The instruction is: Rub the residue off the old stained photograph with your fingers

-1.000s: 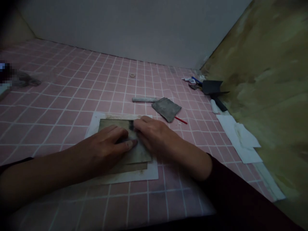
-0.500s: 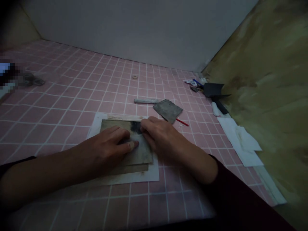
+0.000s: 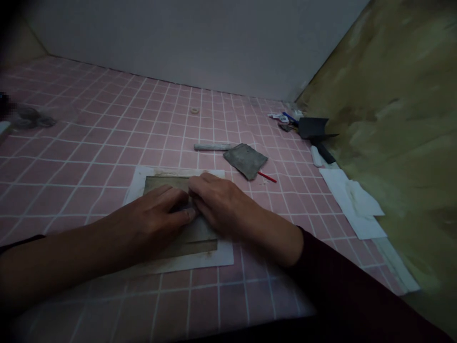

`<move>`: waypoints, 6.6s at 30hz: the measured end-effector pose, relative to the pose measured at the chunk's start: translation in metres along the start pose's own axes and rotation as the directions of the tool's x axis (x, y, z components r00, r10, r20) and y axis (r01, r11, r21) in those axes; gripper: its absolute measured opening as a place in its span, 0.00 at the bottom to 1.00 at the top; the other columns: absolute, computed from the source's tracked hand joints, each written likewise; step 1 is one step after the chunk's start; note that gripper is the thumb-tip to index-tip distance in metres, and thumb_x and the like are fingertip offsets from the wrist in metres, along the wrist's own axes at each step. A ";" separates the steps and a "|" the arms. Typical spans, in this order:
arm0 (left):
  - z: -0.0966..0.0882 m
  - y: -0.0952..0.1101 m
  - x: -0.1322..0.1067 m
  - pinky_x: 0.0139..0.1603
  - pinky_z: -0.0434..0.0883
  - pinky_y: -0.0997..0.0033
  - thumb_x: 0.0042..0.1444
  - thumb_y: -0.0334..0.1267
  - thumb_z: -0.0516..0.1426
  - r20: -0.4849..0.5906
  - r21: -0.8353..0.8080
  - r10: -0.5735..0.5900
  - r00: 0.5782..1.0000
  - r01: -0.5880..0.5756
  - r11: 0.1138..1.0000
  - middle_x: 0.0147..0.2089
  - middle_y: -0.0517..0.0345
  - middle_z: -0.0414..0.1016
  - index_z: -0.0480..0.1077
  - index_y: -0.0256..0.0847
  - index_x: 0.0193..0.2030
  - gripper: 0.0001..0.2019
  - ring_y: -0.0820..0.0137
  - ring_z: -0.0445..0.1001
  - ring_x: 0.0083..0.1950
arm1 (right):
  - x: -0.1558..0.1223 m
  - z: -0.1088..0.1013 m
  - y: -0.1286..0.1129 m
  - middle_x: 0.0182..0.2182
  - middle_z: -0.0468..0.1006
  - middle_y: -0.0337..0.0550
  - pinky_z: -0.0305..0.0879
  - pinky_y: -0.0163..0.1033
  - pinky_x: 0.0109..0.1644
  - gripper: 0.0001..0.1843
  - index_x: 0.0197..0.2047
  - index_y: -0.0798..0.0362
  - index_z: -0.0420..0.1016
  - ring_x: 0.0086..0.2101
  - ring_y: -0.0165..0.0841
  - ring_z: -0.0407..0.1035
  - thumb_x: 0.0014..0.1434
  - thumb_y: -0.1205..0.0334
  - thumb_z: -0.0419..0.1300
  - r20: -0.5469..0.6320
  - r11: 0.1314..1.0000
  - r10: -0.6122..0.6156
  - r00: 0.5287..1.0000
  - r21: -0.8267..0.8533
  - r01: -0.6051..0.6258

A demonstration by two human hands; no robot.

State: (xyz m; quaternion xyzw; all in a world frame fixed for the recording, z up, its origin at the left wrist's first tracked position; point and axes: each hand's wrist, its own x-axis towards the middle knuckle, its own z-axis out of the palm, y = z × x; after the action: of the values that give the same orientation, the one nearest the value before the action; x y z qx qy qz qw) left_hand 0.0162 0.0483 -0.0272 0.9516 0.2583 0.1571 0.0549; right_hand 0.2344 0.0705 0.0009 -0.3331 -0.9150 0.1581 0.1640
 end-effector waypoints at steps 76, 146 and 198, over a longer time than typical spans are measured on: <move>0.000 0.000 0.000 0.39 0.63 0.63 0.66 0.29 0.48 0.001 0.011 0.004 1.000 -0.004 1.000 0.38 0.54 0.62 0.71 0.38 0.39 0.10 0.67 0.59 0.37 | -0.001 -0.002 -0.001 0.30 0.69 0.40 0.58 0.36 0.37 0.07 0.33 0.53 0.62 0.32 0.31 0.63 0.64 0.71 0.52 -0.007 0.999 0.035 0.999 -0.005 -0.035; -0.001 -0.001 0.000 0.40 0.64 0.63 0.67 0.30 0.47 0.008 -0.009 0.013 1.000 -0.013 1.000 0.38 0.55 0.61 0.69 0.38 0.37 0.11 0.67 0.59 0.37 | 0.001 0.002 0.001 0.34 0.72 0.43 0.60 0.39 0.40 0.04 0.37 0.54 0.66 0.34 0.33 0.65 0.65 0.70 0.53 -0.005 0.999 0.032 0.999 0.011 -0.032; 0.011 -0.003 -0.003 0.38 0.65 0.64 0.64 0.28 0.50 -0.076 -0.023 0.014 0.997 -0.016 1.000 0.40 0.53 0.64 0.70 0.38 0.45 0.09 0.66 0.62 0.38 | -0.004 -0.006 0.013 0.30 0.74 0.35 0.63 0.33 0.34 0.07 0.36 0.51 0.76 0.28 0.25 0.67 0.56 0.63 0.69 0.204 0.189 0.424 0.882 0.933 -0.307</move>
State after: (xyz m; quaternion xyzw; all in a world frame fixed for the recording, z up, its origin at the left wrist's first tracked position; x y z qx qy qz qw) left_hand 0.0158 0.0485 -0.0393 0.9462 0.2512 0.1964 0.0554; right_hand 0.2473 0.0784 0.0001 -0.3846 -0.5235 0.6845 0.3309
